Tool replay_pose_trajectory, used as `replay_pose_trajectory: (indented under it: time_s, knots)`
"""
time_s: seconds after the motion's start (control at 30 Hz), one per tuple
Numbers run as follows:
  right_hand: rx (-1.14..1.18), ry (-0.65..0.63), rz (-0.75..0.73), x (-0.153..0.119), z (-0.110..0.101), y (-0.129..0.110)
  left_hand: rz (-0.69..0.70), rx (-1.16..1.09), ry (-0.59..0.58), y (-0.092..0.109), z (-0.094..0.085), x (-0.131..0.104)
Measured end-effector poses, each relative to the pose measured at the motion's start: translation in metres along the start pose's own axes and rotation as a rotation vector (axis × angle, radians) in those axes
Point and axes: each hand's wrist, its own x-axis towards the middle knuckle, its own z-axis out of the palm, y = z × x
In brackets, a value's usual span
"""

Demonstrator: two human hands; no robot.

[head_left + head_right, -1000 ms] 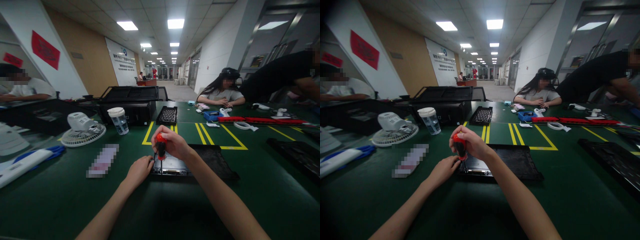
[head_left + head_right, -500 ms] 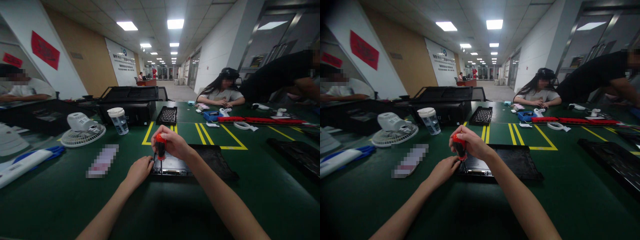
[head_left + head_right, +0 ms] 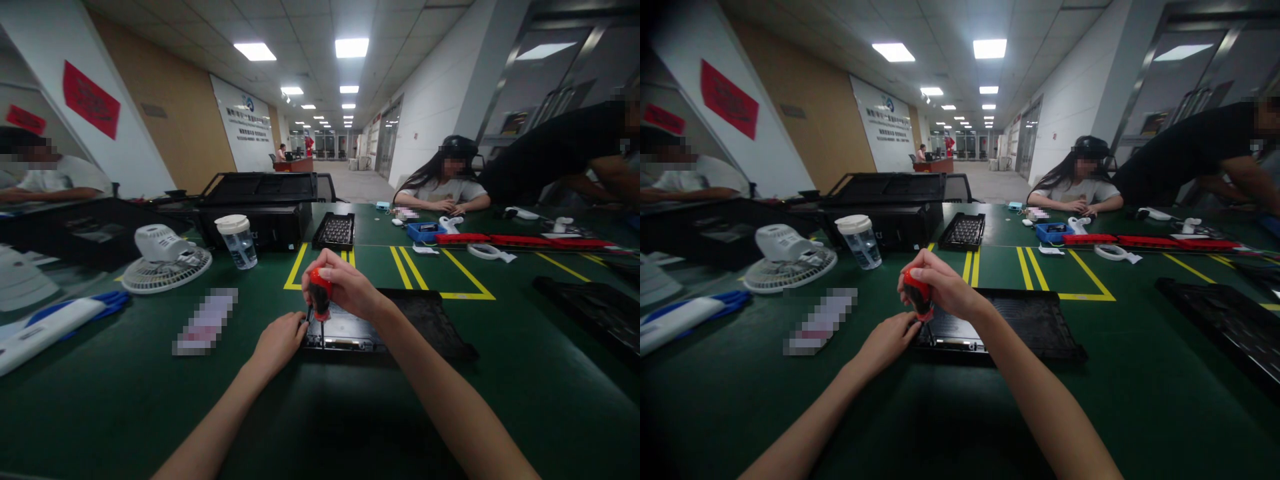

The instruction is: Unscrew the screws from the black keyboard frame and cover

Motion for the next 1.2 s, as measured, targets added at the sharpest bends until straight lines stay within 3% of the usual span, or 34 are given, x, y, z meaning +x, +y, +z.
replay_pose_trajectory:
  time_s: [0.2, 1.2]
  knots:
    - [-0.043, 0.012, -0.006, -0.001, -0.001, -0.001, 0.051, -0.017, 0.028, -0.004, 0.003, 0.002]
    - [-0.281, 0.079, -0.051, -0.004, -0.001, -0.013, -0.031, 0.015, -0.027, 0.010, -0.010, -0.005]
